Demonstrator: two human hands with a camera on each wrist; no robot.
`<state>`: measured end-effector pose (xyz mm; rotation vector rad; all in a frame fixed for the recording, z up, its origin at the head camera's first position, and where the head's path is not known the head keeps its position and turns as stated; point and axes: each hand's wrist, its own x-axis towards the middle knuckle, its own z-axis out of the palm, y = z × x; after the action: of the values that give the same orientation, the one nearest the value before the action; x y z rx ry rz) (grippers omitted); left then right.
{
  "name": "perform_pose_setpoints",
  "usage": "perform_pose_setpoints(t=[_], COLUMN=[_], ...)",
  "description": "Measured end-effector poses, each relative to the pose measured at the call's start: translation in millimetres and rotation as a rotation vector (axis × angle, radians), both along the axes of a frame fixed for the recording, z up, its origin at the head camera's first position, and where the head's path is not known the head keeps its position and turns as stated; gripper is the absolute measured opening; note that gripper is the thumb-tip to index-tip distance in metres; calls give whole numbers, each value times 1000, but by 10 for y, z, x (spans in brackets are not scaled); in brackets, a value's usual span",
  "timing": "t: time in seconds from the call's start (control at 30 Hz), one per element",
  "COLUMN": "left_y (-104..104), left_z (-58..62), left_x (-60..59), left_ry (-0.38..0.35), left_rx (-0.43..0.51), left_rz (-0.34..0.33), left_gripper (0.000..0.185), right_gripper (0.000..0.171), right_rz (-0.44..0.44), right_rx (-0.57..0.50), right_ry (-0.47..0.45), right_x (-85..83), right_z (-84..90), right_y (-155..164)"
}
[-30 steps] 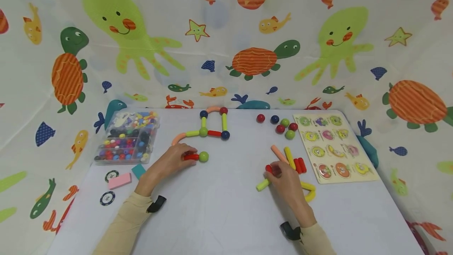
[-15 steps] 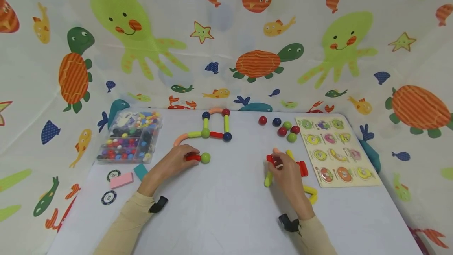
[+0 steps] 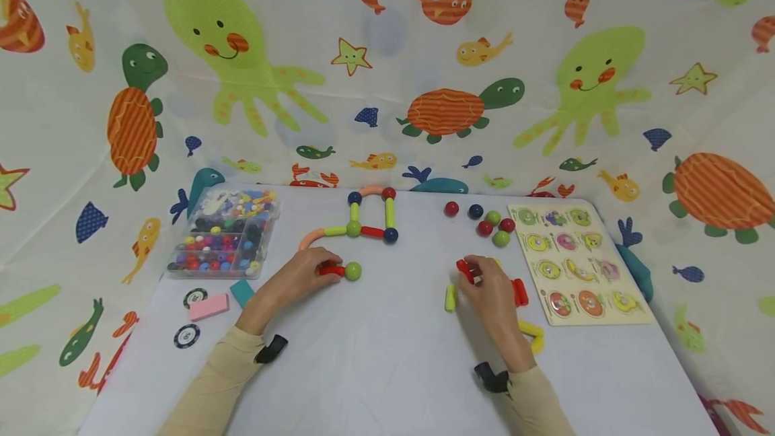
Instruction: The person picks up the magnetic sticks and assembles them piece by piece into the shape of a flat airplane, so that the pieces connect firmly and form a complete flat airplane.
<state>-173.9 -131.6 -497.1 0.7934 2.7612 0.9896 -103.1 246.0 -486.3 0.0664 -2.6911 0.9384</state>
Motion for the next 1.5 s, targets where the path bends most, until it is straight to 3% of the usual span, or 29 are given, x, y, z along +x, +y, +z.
perform_pose_setpoints(t=[0.2, 0.33, 0.53, 0.9, 1.5], left_y=[-26, -22, 12, 32, 14], left_z=[0, -7, -50, -66, -59], left_x=[-2, 1, 16, 16, 6], left_ry=[2, 10, 22, 32, 67], left_rx=[4, 7, 10, 20, 7], left_rz=[13, 15, 6, 7, -4], left_gripper=[31, 30, 29, 24, 22], right_gripper=[33, 31, 27, 20, 20], right_rz=[55, 109, 175, 161, 133], right_rx=[-165, -232, -321, -329, -317], right_ry=[22, 28, -87, -289, -342], right_x=[-77, -113, -84, -77, -102], right_z=[183, 196, 92, -123, -195], right_y=[-347, -682, -1148, -1590, -1737])
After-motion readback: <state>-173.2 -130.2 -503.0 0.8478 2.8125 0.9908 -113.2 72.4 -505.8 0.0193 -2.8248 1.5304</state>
